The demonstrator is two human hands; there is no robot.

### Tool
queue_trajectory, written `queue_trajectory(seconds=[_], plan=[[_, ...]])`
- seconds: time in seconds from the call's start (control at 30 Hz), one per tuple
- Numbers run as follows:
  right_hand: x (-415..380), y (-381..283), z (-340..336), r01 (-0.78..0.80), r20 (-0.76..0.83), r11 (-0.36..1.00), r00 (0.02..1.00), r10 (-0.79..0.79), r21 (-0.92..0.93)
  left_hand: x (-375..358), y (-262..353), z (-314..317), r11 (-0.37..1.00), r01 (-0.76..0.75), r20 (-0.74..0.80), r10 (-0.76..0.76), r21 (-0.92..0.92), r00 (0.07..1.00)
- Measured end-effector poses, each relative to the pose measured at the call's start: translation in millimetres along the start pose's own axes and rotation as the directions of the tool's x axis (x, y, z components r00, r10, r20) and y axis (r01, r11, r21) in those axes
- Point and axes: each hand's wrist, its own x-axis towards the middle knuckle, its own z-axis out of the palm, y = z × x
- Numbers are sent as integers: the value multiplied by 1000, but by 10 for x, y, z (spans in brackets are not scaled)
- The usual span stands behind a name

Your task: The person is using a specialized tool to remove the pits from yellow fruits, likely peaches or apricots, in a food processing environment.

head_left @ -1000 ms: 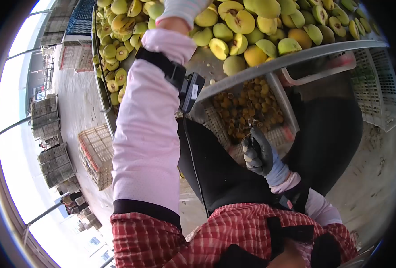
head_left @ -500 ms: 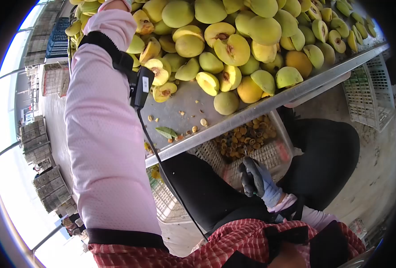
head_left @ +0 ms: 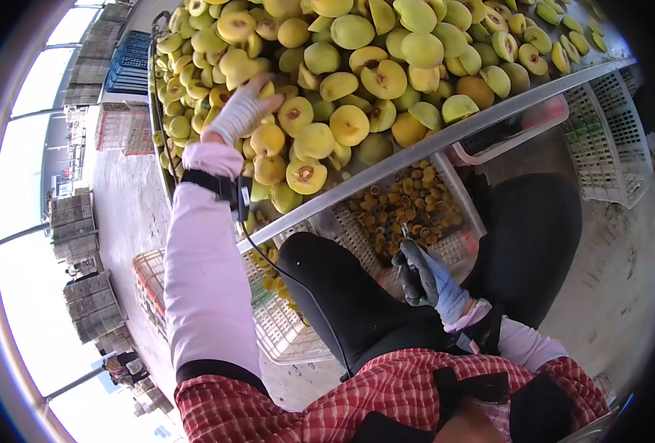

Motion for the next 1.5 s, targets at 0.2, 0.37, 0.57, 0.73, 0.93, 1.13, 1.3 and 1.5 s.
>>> queue_trajectory(seconds=[0.2, 0.37, 0.57, 0.73, 0.93, 1.13, 1.3, 1.5], plan=[[-143, -132, 98, 178, 64, 984, 982, -177, -10, -1321, 1073, 213, 982, 67, -497, 31, 178, 867], [-489, -342, 411, 397, 256, 911, 898, -359, -115, -2235, 1686, 909, 919, -372, -190, 345, -129, 919], [-496, -130, 354, 232, 257, 969, 945, -203, -89, -2741, 1864, 1345, 352, -138, -215, -190, -926, 958], [-400, 22, 430, 389, 275, 904, 902, -334, -178, -3067, 1787, 1249, 300, -116, -171, -167, -947, 971], [-370, -67, 216, 191, 268, 976, 950, -158, -100, -5067, 214, 850, 805, 180, 205, -349, 566, 915], [-315, -71, 150, 217, 280, 970, 943, -181, -105, -7233, -678, 743, 356, 460, 351, -931, 813, 99], [-295, -7, 250, 177, 316, 978, 939, -135, -108, -5179, 204, 1659, 449, 636, 9, -812, -628, 583], [-248, 110, 334, 517, 271, 838, 843, -464, -175, -2785, 1927, 1728, 266, -113, -227, -446, -957, 866]])
